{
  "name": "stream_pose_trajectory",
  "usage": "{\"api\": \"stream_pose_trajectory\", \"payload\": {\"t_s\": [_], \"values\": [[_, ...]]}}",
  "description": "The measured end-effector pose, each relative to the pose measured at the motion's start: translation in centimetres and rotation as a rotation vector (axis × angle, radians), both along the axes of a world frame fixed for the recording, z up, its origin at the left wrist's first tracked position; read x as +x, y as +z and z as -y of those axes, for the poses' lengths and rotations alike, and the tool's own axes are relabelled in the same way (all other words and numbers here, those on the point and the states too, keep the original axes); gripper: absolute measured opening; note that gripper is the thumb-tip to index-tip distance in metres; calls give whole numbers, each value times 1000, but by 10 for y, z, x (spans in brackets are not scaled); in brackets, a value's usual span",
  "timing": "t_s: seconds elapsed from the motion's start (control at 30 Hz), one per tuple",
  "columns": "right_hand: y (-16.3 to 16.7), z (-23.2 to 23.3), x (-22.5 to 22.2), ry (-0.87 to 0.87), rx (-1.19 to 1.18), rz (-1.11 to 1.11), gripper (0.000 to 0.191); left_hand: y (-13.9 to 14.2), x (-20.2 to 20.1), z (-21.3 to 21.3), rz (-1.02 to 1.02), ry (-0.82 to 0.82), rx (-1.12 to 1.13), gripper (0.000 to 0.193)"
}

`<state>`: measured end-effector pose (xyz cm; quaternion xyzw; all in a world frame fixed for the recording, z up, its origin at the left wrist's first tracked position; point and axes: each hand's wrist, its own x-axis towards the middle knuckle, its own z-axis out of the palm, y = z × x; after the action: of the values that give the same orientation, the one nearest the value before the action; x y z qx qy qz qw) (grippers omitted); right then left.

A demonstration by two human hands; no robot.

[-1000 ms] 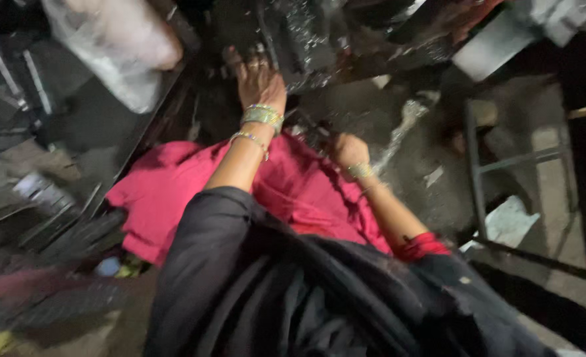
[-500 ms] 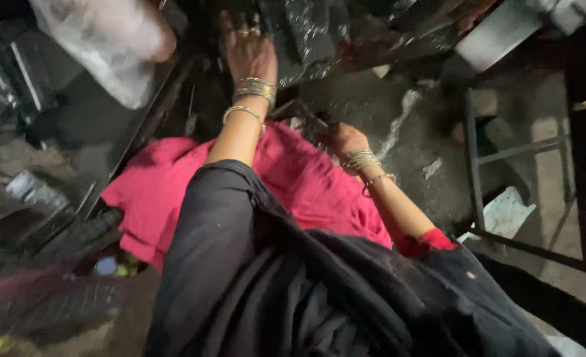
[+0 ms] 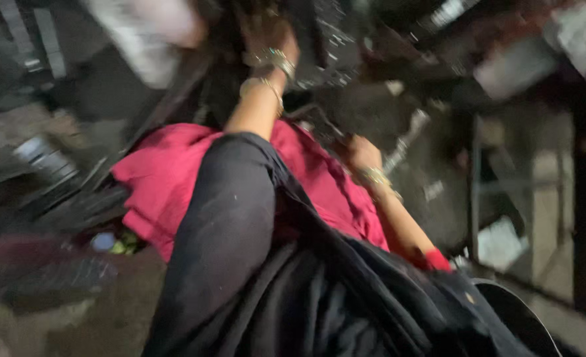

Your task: The person operates a manual press machine to process metal brackets. They pick up brackets from a pile, place them into the press, activate the machine, and then remove the processed pieces, repeating the cycle.

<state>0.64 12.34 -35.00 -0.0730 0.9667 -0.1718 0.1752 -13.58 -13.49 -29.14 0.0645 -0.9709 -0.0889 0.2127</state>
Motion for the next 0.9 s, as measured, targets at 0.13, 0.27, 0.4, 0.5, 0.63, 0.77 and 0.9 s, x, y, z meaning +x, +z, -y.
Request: {"api": "stream_pose_trajectory", "payload": {"t_s": [0.13,0.27,0.4,0.5,0.63,0.77,0.9], "values": [[2,4,-10,89,87,-76,48,2,80,51,-277,50,177,36],[-12,15,-22,136,82,-132,50,-2,148,147,-9,570,401,35],[-16,15,-36,56,172,20,54,4,133,261,55,837,117,66],[-9,15,-39,33,173,83,55,17,93,319,235,736,-155,55],[-3,22,-32,49,205,-45,56,33,62,345,328,765,-467,53],[-6,24,-30,129,236,-136,55,13,73,337,413,608,-195,34],[-8,23,-32,79,252,-87,56,-12,113,298,54,495,-303,52]]}}
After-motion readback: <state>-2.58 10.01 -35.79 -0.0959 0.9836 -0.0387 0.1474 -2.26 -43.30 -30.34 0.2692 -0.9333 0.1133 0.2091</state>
